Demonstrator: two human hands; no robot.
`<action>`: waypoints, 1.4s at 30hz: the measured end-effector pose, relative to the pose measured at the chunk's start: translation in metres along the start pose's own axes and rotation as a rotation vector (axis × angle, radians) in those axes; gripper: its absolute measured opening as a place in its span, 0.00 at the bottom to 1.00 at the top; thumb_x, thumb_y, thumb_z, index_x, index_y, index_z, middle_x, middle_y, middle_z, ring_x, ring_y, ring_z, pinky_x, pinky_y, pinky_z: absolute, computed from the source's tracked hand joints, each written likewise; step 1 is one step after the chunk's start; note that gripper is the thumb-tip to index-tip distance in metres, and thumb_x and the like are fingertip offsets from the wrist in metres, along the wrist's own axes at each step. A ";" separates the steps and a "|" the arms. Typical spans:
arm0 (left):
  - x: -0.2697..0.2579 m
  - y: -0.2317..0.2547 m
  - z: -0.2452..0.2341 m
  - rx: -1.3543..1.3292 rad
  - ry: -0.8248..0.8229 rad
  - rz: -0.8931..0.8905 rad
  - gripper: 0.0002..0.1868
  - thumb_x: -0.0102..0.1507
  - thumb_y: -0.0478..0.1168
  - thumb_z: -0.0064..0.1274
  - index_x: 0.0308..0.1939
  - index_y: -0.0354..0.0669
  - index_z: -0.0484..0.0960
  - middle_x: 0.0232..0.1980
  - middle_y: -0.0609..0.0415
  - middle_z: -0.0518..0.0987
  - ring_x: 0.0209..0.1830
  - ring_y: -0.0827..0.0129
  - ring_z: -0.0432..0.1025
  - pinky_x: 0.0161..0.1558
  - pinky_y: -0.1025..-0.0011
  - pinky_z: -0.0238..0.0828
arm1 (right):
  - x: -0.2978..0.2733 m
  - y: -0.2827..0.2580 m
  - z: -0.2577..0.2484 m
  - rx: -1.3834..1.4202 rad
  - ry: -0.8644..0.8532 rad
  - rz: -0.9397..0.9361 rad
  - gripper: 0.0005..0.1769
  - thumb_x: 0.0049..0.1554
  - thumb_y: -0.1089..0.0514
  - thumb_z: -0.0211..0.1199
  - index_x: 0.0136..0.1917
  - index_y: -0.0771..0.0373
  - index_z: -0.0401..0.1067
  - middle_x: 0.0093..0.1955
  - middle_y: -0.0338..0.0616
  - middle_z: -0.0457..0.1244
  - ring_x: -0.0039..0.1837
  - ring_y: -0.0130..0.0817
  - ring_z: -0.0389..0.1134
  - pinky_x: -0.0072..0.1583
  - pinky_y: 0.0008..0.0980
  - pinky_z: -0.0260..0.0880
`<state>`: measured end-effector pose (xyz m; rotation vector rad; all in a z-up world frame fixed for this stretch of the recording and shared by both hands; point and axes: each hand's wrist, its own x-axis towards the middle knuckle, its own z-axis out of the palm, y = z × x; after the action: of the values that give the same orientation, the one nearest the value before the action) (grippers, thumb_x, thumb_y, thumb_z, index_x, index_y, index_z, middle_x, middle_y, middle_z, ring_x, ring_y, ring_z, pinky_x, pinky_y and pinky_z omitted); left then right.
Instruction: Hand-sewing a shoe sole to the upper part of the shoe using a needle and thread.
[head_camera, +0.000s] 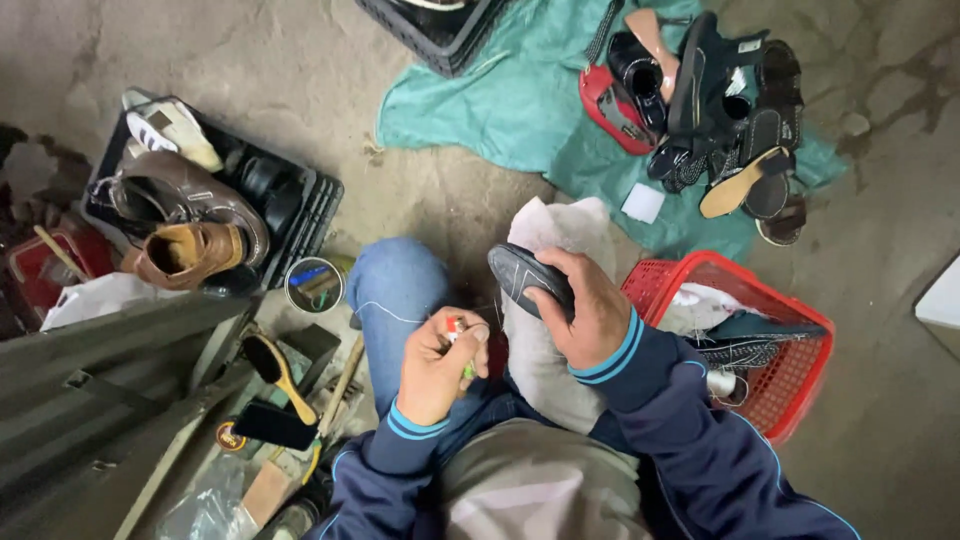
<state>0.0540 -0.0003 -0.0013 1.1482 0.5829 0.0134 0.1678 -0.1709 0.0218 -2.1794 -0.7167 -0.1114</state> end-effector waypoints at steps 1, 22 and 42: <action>0.000 0.004 -0.002 0.046 0.019 0.032 0.03 0.63 0.31 0.55 0.37 0.33 0.83 0.14 0.41 0.75 0.04 0.70 0.62 0.05 0.80 0.51 | 0.000 0.000 0.003 -0.008 0.009 -0.018 0.20 0.60 0.55 0.67 0.65 0.55 0.71 0.54 0.41 0.70 0.58 0.45 0.73 0.58 0.40 0.75; -0.012 0.030 0.024 0.275 -0.122 0.271 0.03 0.60 0.31 0.63 0.33 0.43 0.86 0.16 0.58 0.78 0.17 0.78 0.62 0.24 0.82 0.62 | 0.026 -0.009 0.006 -0.112 0.154 -0.297 0.06 0.62 0.59 0.66 0.53 0.56 0.75 0.54 0.42 0.70 0.46 0.38 0.72 0.50 0.35 0.76; -0.057 0.030 -0.037 0.338 0.083 0.276 0.02 0.62 0.27 0.58 0.37 0.34 0.85 0.17 0.51 0.79 0.18 0.74 0.71 0.26 0.75 0.72 | 0.019 -0.035 0.073 0.051 0.197 -0.519 0.06 0.63 0.61 0.63 0.46 0.58 0.81 0.51 0.43 0.69 0.50 0.43 0.68 0.54 0.38 0.73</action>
<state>-0.0023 0.0272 0.0383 1.5564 0.5074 0.2068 0.1538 -0.0910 0.0042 -1.8559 -1.1385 -0.5600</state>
